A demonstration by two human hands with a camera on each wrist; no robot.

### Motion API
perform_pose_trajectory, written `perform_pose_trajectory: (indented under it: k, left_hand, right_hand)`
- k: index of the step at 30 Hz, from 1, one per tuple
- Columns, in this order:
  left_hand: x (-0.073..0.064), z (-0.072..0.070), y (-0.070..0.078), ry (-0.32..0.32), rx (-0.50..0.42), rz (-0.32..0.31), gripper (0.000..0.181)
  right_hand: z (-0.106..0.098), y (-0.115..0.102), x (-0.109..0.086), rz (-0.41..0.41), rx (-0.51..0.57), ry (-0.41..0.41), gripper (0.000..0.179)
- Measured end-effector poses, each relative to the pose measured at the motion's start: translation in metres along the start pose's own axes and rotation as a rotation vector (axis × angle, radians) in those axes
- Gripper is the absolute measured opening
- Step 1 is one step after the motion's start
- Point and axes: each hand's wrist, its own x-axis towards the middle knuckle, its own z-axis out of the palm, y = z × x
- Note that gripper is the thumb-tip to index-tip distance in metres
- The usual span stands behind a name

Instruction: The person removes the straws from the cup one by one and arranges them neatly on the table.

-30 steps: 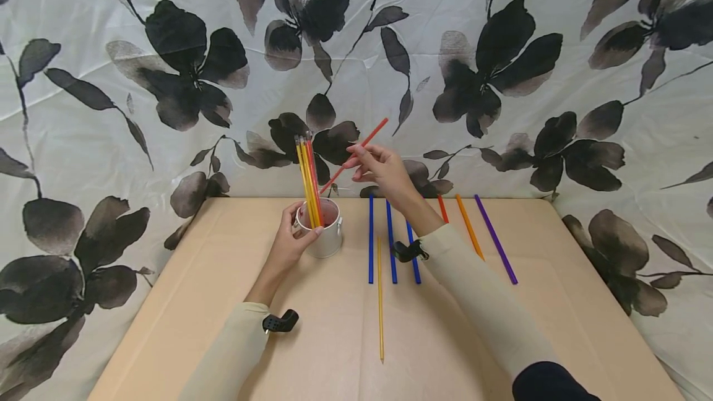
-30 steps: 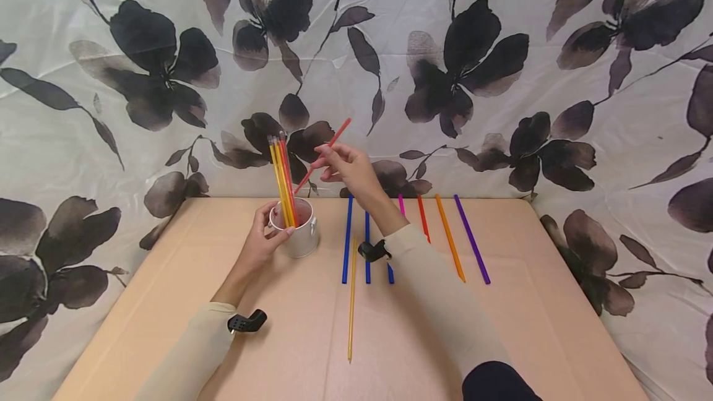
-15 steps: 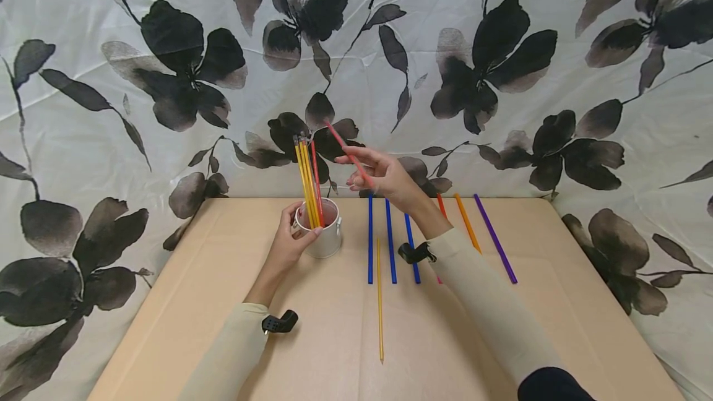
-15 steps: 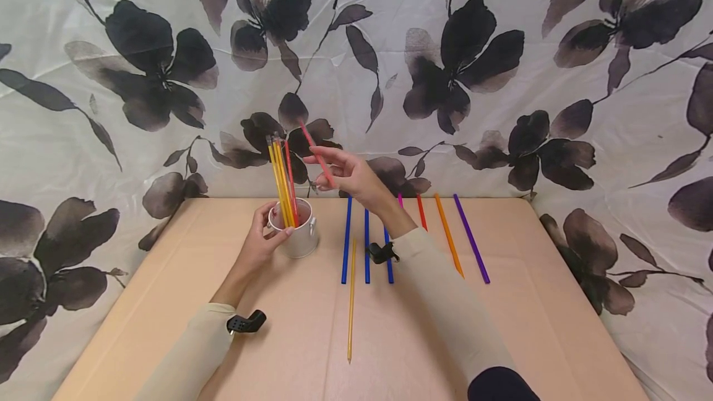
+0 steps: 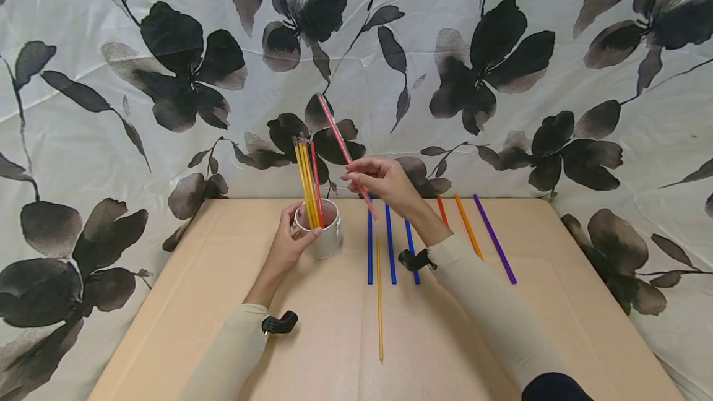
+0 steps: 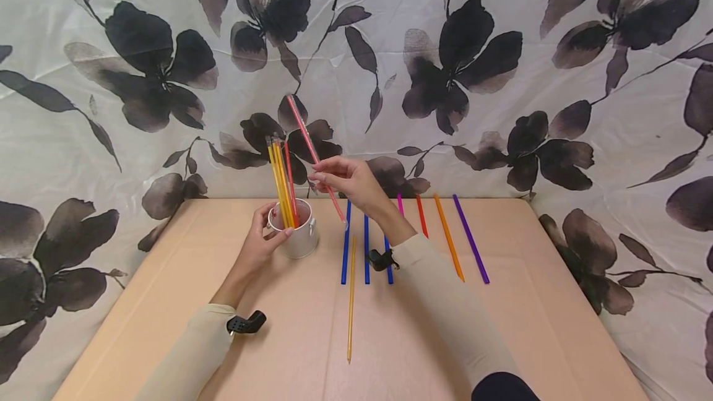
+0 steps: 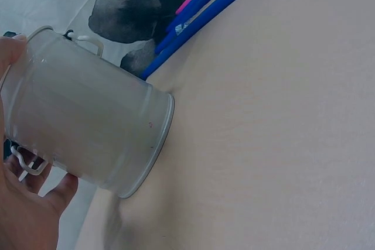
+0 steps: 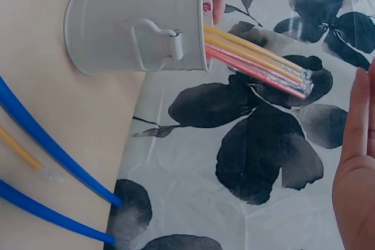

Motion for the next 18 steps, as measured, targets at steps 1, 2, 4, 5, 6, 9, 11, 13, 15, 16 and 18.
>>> perform_pose_trajectory:
  k: [1, 2, 4, 5, 6, 9, 11, 13, 15, 16, 18]
  left_hand:
    - [0.0, 0.0, 0.0, 0.001, -0.003, 0.001, 0.082]
    - [0.0, 0.0, -0.001, 0.002, -0.005, 0.001, 0.082]
    - [0.0, 0.001, -0.001, 0.005, -0.007, -0.001, 0.082]
    - [0.0, 0.0, -0.001, 0.007, -0.007, -0.003, 0.082]
    - [0.0, 0.0, 0.0, 0.008, -0.006, -0.006, 0.082]
    - [0.0, 0.001, 0.001, 0.007, -0.007, -0.009, 0.081]
    - [-0.001, 0.001, 0.001, 0.005, -0.01, -0.007, 0.081]
    - [0.0, 0.001, 0.0, 0.002, -0.012, -0.004, 0.081]
    - [0.0, 0.001, 0.0, 0.002, -0.008, -0.006, 0.081]
    - [0.0, 0.001, 0.0, 0.003, -0.006, -0.009, 0.08]
    - [0.0, 0.0, 0.001, 0.006, -0.003, -0.014, 0.08]
  right_hand:
    - [0.0, 0.0, -0.001, 0.006, 0.009, 0.003, 0.025]
    - [-0.001, 0.0, -0.001, 0.012, 0.026, 0.001, 0.023]
    - [-0.001, -0.001, -0.003, 0.018, 0.048, -0.009, 0.023]
    - [-0.001, -0.001, -0.003, 0.019, 0.06, -0.014, 0.027]
    - [-0.001, -0.001, -0.003, 0.021, 0.069, -0.02, 0.032]
    - [-0.001, -0.003, -0.004, 0.019, 0.088, -0.036, 0.055]
    - [-0.002, -0.005, -0.005, 0.019, 0.089, -0.045, 0.064]
    - [-0.002, -0.007, -0.006, 0.021, 0.079, -0.044, 0.062]
    - [-0.003, -0.008, -0.007, 0.025, 0.062, -0.041, 0.054]
    - [-0.003, -0.009, -0.008, 0.027, 0.056, -0.037, 0.049]
    - [-0.003, -0.01, -0.009, 0.025, 0.046, -0.028, 0.042]
